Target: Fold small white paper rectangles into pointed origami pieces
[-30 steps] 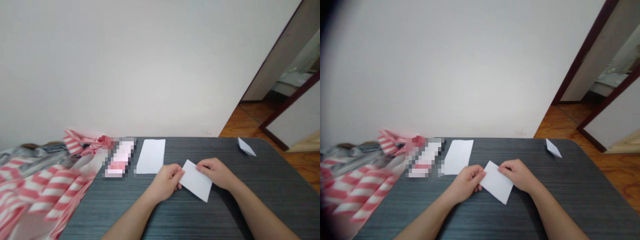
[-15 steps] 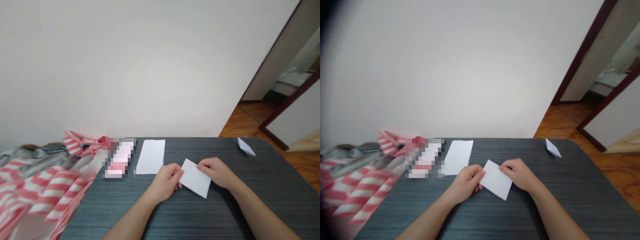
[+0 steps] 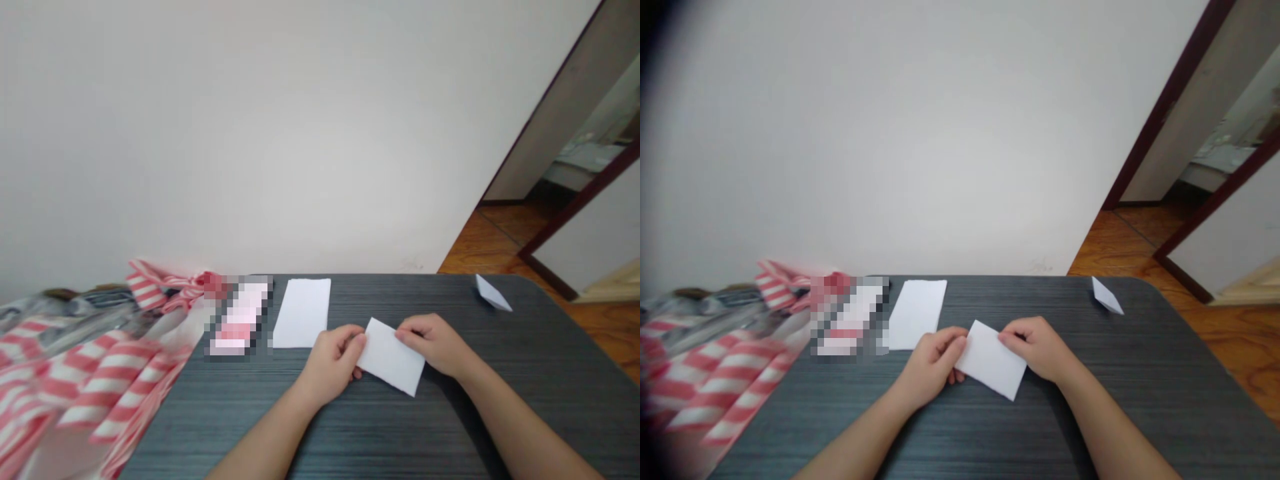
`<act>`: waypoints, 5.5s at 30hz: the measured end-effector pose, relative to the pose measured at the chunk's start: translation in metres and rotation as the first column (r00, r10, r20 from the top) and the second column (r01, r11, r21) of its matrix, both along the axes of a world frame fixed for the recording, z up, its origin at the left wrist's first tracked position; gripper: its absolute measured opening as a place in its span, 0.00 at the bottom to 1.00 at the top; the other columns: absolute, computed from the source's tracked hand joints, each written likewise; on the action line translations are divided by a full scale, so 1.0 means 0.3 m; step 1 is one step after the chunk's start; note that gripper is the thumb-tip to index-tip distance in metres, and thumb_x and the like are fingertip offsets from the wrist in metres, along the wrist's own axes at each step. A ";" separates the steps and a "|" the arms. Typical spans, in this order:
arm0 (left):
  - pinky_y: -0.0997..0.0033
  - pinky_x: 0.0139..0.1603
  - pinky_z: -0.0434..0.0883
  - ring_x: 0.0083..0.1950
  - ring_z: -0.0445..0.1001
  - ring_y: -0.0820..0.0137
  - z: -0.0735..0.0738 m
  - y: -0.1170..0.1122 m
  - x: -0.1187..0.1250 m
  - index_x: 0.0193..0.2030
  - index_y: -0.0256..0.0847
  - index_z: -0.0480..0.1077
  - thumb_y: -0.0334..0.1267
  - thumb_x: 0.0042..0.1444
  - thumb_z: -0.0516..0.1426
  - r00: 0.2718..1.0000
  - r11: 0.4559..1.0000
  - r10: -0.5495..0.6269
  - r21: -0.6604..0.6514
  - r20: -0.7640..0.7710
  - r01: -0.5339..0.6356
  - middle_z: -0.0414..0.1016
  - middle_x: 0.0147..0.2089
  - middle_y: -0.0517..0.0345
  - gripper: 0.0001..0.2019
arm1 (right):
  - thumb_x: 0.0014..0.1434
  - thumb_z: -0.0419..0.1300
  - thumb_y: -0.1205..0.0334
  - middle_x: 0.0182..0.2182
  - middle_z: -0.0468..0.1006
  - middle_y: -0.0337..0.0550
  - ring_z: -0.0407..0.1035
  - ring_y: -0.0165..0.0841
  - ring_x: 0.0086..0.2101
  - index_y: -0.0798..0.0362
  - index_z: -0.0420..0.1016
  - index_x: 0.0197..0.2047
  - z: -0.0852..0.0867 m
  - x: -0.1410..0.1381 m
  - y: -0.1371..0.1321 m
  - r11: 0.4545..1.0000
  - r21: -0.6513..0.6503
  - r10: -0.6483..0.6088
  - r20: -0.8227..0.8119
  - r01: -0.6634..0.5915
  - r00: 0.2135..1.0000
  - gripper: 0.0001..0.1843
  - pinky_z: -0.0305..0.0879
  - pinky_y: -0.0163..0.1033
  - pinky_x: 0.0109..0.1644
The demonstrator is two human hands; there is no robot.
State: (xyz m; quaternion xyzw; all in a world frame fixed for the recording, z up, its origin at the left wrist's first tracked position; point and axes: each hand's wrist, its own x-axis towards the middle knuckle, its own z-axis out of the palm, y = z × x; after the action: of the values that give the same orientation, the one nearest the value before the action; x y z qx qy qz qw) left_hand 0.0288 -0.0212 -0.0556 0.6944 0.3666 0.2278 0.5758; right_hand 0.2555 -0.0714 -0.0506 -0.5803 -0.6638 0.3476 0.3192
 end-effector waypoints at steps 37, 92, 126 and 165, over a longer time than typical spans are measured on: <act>0.74 0.29 0.60 0.29 0.63 0.71 -0.022 0.031 -0.001 0.29 0.37 0.71 0.50 0.59 0.51 0.985 0.986 0.165 0.035 -0.041 -0.163 0.68 0.26 0.60 0.18 | 0.62 0.54 0.58 0.18 0.72 0.37 0.66 0.30 0.22 0.55 0.74 0.26 -0.037 -0.021 -0.011 0.992 -0.120 -0.035 -0.043 0.030 0.998 0.16 0.59 0.33 0.28; 0.77 0.26 0.56 0.26 0.62 0.75 0.021 0.001 0.005 0.26 0.37 0.69 0.43 0.61 0.51 0.994 0.986 -0.052 0.154 -0.096 0.066 0.66 0.23 0.62 0.16 | 0.64 0.53 0.61 0.22 0.70 0.37 0.64 0.30 0.26 0.54 0.69 0.24 0.013 -0.080 -0.009 0.982 0.170 -0.078 -0.015 0.079 0.997 0.17 0.58 0.34 0.30; 0.75 0.26 0.57 0.27 0.65 0.73 0.021 0.002 0.003 0.31 0.37 0.74 0.44 0.61 0.52 0.995 0.985 -0.084 0.146 -0.049 0.090 0.70 0.25 0.59 0.16 | 0.63 0.54 0.57 0.24 0.72 0.39 0.65 0.32 0.27 0.54 0.73 0.28 -0.015 -0.066 0.008 0.989 0.094 -0.109 -0.080 0.116 0.991 0.14 0.60 0.34 0.31; 0.78 0.19 0.63 0.19 0.69 0.73 -0.005 0.008 0.022 0.48 0.40 0.61 0.53 0.58 0.53 0.937 0.947 0.217 -0.290 0.272 -0.135 0.69 0.20 0.66 0.20 | 0.63 0.52 0.62 0.34 0.73 0.41 0.64 0.24 0.20 0.52 0.79 0.41 -0.024 -0.065 -0.028 1.000 0.018 -0.012 -0.361 0.020 0.933 0.13 0.62 0.33 0.24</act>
State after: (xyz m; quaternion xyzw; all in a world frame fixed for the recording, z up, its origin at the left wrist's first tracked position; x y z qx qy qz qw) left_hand 0.0356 -0.0188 -0.0570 0.5317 0.3633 0.3306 0.6900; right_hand 0.2359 -0.0799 -0.0578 -0.5086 -0.5928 0.4385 0.4445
